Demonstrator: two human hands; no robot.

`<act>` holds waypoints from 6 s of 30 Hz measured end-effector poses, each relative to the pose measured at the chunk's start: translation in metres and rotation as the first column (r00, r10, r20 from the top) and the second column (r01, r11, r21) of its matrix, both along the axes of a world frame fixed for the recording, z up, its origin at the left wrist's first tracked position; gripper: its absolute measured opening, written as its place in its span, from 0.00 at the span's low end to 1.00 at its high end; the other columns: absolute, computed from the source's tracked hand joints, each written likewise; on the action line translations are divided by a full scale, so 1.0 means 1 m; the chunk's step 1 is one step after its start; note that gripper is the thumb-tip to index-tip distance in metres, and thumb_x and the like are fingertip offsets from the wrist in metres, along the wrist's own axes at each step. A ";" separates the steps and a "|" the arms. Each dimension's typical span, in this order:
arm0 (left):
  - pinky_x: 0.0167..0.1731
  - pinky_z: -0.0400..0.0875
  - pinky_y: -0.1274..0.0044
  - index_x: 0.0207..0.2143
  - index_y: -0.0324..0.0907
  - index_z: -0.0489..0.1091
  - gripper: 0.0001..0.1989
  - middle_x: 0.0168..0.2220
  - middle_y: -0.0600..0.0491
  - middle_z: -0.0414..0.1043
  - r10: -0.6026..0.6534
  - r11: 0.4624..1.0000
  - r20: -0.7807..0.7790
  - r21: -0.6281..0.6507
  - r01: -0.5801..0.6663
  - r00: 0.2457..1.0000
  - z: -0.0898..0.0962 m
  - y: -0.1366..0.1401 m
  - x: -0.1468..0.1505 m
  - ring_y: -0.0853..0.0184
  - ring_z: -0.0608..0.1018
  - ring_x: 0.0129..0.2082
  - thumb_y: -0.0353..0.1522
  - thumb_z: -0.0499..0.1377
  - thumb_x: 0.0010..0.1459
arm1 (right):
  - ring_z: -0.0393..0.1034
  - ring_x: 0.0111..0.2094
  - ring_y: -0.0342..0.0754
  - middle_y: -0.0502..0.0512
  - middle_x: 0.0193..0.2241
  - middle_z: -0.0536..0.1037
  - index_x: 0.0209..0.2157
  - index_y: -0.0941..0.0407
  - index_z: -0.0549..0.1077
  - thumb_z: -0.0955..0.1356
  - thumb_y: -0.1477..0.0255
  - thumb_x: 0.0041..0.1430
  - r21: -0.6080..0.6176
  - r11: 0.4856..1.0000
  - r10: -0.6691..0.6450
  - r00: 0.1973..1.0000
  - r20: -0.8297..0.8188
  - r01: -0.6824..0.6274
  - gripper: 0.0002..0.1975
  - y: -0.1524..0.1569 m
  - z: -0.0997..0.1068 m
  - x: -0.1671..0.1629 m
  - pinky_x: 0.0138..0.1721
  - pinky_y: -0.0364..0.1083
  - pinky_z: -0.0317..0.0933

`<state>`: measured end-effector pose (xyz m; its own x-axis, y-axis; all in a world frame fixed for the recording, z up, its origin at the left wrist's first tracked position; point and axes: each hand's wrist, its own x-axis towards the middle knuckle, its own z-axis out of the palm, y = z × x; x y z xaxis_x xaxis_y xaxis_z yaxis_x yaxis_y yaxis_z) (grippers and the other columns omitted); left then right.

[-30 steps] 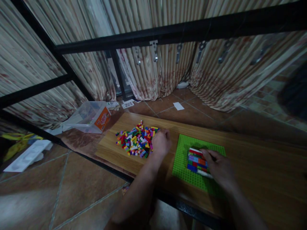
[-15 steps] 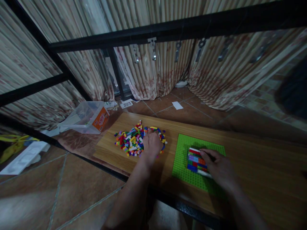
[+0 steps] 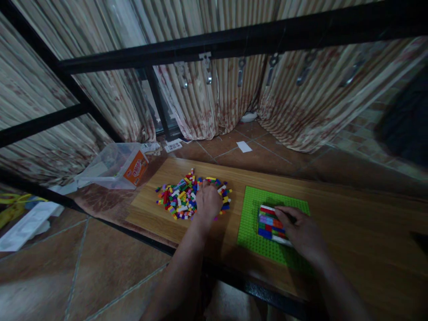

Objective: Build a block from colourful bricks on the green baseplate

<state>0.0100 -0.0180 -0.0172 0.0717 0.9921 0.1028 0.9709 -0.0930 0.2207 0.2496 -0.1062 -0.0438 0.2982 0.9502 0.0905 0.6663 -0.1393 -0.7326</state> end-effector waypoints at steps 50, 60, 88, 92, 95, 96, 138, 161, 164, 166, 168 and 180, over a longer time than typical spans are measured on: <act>0.24 0.69 0.82 0.28 0.36 0.72 0.16 0.22 0.55 0.72 0.385 0.909 0.892 -0.323 0.264 -0.236 0.023 -0.026 -0.008 0.73 0.75 0.21 0.33 0.72 0.36 | 0.71 0.24 0.43 0.48 0.24 0.78 0.34 0.55 0.79 0.75 0.64 0.44 0.179 0.970 0.053 0.576 -0.816 0.165 0.14 0.038 0.012 -0.120 0.30 0.46 0.71; 0.25 0.68 0.82 0.29 0.36 0.73 0.15 0.22 0.57 0.71 0.303 0.943 0.935 -0.322 -0.080 -0.184 0.024 -0.008 -0.059 0.75 0.73 0.22 0.33 0.69 0.37 | 0.75 0.39 0.53 0.59 0.38 0.80 0.41 0.55 0.79 0.65 0.71 0.57 0.235 0.967 0.125 0.985 -0.116 -0.095 0.12 0.055 -0.002 -0.152 0.44 0.52 0.67; 0.25 0.65 0.81 0.26 0.37 0.72 0.16 0.22 0.54 0.70 0.125 0.846 0.972 -0.209 0.491 0.199 0.017 -0.035 0.020 0.73 0.71 0.22 0.43 0.62 0.52 | 0.74 0.33 0.49 0.54 0.32 0.81 0.35 0.54 0.79 0.69 0.59 0.55 0.289 0.952 -0.016 0.957 -0.288 0.103 0.14 -0.015 0.042 -0.020 0.37 0.48 0.66; 0.24 0.62 0.81 0.24 0.38 0.72 0.14 0.19 0.57 0.67 0.001 0.834 0.942 -0.186 0.519 0.336 0.006 -0.041 0.030 0.73 0.68 0.22 0.41 0.61 0.53 | 0.73 0.33 0.50 0.55 0.31 0.81 0.34 0.56 0.79 0.70 0.57 0.53 0.173 0.974 -0.095 0.955 -0.280 0.148 0.16 -0.041 0.037 0.020 0.36 0.48 0.65; 0.24 0.60 0.81 0.26 0.39 0.74 0.12 0.21 0.57 0.67 -0.057 0.796 0.913 -0.202 0.570 0.403 -0.001 -0.049 0.036 0.72 0.68 0.22 0.39 0.59 0.54 | 0.73 0.33 0.50 0.54 0.31 0.81 0.33 0.55 0.79 0.70 0.58 0.53 0.073 0.992 -0.080 0.969 -0.234 0.100 0.15 -0.053 0.031 0.027 0.37 0.48 0.64; 0.24 0.60 0.81 0.27 0.40 0.75 0.12 0.21 0.56 0.68 -0.072 0.785 0.905 -0.207 0.584 0.418 -0.003 -0.051 0.039 0.72 0.68 0.22 0.39 0.59 0.54 | 0.74 0.34 0.50 0.54 0.32 0.81 0.33 0.54 0.80 0.69 0.59 0.53 0.052 0.995 -0.067 0.972 -0.224 0.081 0.14 -0.055 0.029 0.027 0.37 0.48 0.64; 0.29 0.66 0.79 0.32 0.43 0.79 0.09 0.25 0.55 0.75 -0.208 0.851 0.822 -0.115 0.512 0.530 -0.017 -0.035 0.057 0.68 0.74 0.27 0.29 0.58 0.54 | 0.74 0.37 0.51 0.54 0.34 0.81 0.32 0.53 0.80 0.68 0.63 0.55 0.083 0.992 -0.084 0.985 -0.148 0.097 0.11 -0.027 0.014 0.015 0.42 0.50 0.63; 0.44 0.71 0.75 0.43 0.47 0.77 0.12 0.40 0.51 0.74 -0.562 0.812 0.432 0.123 0.571 0.706 -0.009 -0.052 0.073 0.67 0.76 0.40 0.33 0.55 0.62 | 0.74 0.31 0.50 0.52 0.28 0.82 0.30 0.53 0.81 0.68 0.66 0.52 -0.052 0.996 -0.078 0.976 -0.204 0.069 0.09 -0.018 0.013 0.014 0.37 0.49 0.63; 0.43 0.71 0.76 0.42 0.47 0.77 0.13 0.38 0.52 0.74 -0.584 0.803 0.376 0.142 0.578 0.719 -0.009 -0.054 0.073 0.67 0.76 0.39 0.35 0.53 0.64 | 0.74 0.29 0.50 0.52 0.25 0.81 0.28 0.54 0.81 0.70 0.67 0.48 -0.077 0.988 -0.149 0.943 -0.298 0.131 0.08 -0.015 0.012 0.014 0.35 0.48 0.64; 0.43 0.71 0.76 0.41 0.47 0.77 0.13 0.37 0.52 0.74 -0.598 0.796 0.346 0.152 0.586 0.723 -0.009 -0.054 0.073 0.67 0.76 0.39 0.36 0.53 0.64 | 0.73 0.28 0.49 0.52 0.24 0.81 0.26 0.55 0.81 0.71 0.68 0.44 -0.084 0.985 -0.174 0.917 -0.358 0.153 0.07 -0.013 0.010 0.015 0.34 0.48 0.64; 0.43 0.71 0.75 0.41 0.47 0.77 0.14 0.37 0.52 0.74 -0.608 0.790 0.316 0.156 0.593 0.728 -0.008 -0.055 0.073 0.67 0.76 0.39 0.36 0.52 0.64 | 0.73 0.27 0.49 0.52 0.24 0.81 0.25 0.55 0.81 0.72 0.68 0.42 -0.088 0.981 -0.192 0.896 -0.401 0.171 0.07 -0.011 0.007 0.016 0.34 0.48 0.64; 0.42 0.71 0.76 0.41 0.47 0.77 0.13 0.39 0.52 0.74 -0.605 0.793 0.259 0.105 0.601 0.753 -0.006 -0.056 0.075 0.67 0.76 0.39 0.36 0.52 0.65 | 0.70 0.25 0.47 0.51 0.22 0.79 0.23 0.55 0.79 0.73 0.66 0.38 -0.115 0.978 -0.207 0.866 -0.456 0.173 0.08 -0.010 0.005 0.017 0.34 0.48 0.63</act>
